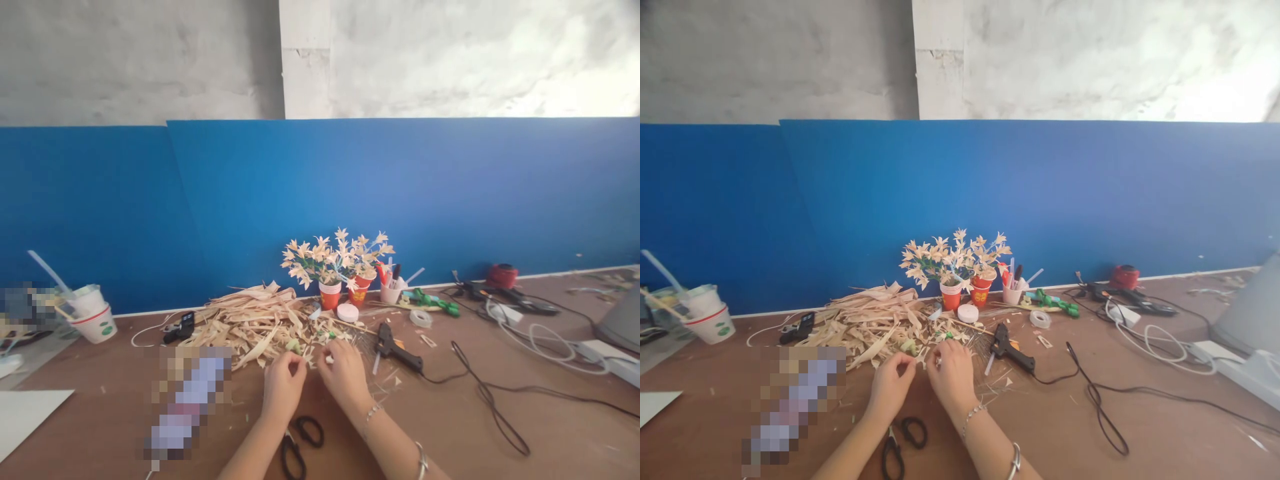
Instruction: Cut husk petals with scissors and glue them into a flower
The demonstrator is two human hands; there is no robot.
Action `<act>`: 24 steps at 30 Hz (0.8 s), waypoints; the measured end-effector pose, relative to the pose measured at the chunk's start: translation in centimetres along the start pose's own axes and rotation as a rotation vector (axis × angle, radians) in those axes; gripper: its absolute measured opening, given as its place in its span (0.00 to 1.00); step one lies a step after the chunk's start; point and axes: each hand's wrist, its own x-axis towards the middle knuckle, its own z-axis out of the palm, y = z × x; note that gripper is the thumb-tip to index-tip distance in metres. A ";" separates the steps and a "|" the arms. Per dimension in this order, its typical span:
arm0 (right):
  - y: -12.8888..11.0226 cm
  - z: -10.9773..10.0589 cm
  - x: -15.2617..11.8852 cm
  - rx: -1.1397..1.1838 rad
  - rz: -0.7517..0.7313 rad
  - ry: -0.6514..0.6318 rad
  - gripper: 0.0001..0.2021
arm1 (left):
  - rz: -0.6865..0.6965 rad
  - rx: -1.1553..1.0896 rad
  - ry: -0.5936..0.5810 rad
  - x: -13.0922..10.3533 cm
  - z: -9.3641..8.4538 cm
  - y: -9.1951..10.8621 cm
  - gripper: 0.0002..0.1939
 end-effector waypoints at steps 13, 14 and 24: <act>0.5 -0.3 0.0 0.312 -0.073 -0.224 0.06 | 0.130 -0.032 -0.100 0.1 -0.1 -0.4 0.08; 0.5 -0.3 -0.1 0.288 -0.088 -0.230 0.05 | 0.149 -0.009 -0.116 0.1 -0.2 -0.3 0.08; 0.2 -0.4 -0.1 0.138 -0.092 -0.231 0.05 | 0.064 -0.046 -0.094 0.1 0.1 -0.6 0.07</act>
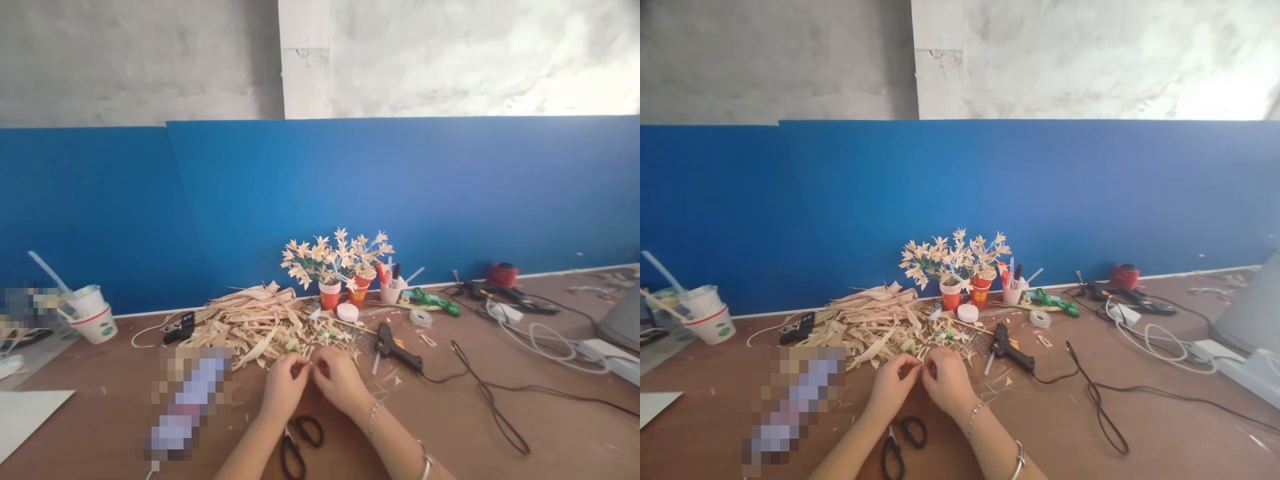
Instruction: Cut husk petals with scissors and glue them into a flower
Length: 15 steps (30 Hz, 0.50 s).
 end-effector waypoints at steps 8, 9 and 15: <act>-0.1 0.0 0.0 0.029 0.001 -0.008 0.05 | 0.004 -0.061 -0.006 0.1 0.0 0.1 0.07; 0.0 0.0 0.0 0.022 -0.006 -0.007 0.06 | -0.006 -0.081 -0.010 0.1 0.0 0.1 0.07; -0.1 -0.2 -0.1 -0.031 -0.059 -0.001 0.06 | 0.016 -0.068 -0.061 0.1 -0.1 0.0 0.08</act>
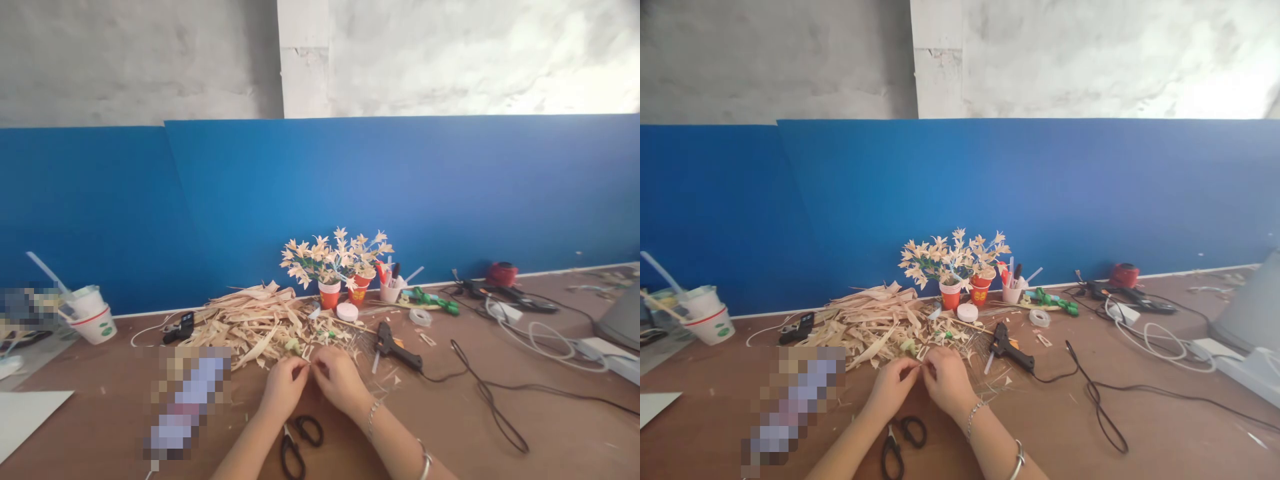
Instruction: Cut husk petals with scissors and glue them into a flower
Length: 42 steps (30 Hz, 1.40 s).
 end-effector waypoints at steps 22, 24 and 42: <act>0.0 1.0 0.2 0.320 0.302 0.153 0.10 | -0.157 -0.180 0.090 0.3 -0.2 0.8 0.09; -0.1 1.1 0.2 0.397 0.310 0.138 0.11 | -0.154 -0.307 0.062 0.3 0.2 0.8 0.10; -5.2 -1.7 -2.5 -0.085 -0.102 -0.426 0.10 | -0.394 -0.666 0.353 1.1 -0.8 0.2 0.08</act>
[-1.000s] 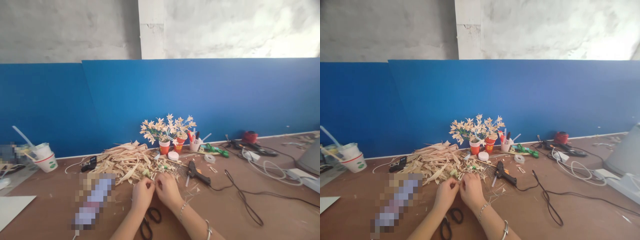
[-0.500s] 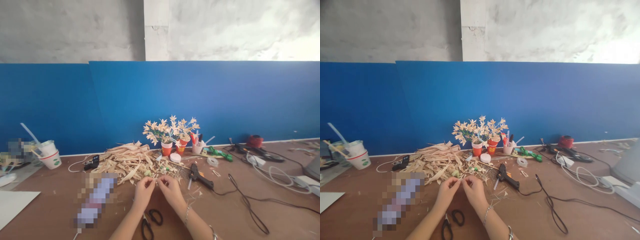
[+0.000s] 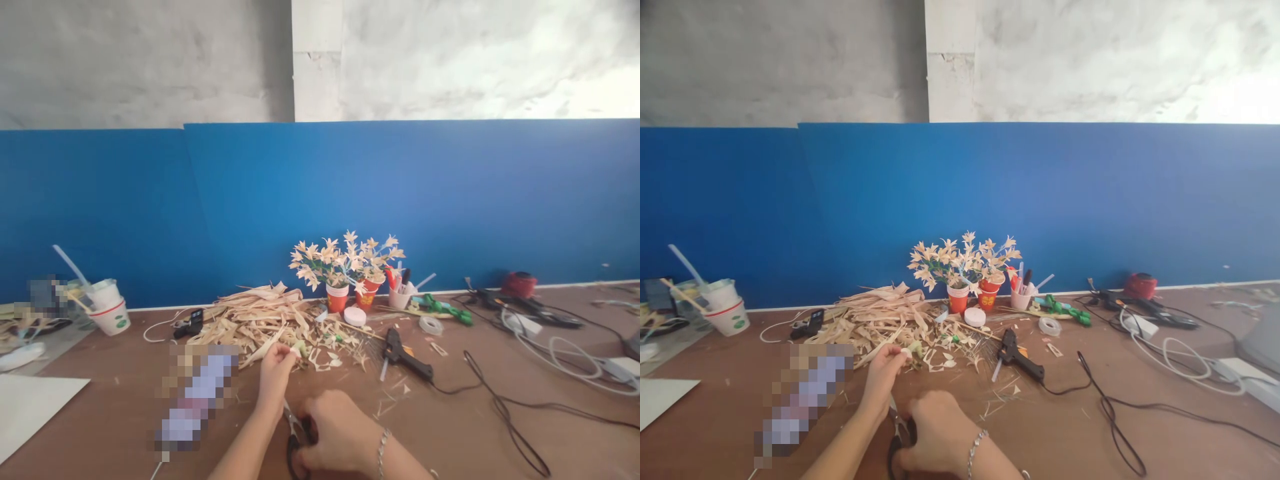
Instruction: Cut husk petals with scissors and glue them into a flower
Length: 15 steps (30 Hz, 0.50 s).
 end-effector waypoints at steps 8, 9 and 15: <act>-1.0 0.9 0.5 -0.285 0.069 -0.091 0.11 | 0.049 -0.073 -0.020 0.1 -0.3 0.7 0.15; -0.7 0.9 0.6 -0.273 0.081 -0.071 0.12 | 0.061 -0.092 -0.007 0.1 -0.4 0.9 0.15; 2.1 0.9 1.1 0.192 0.189 0.052 0.07 | 0.116 -0.249 0.112 0.8 -1.3 1.5 0.16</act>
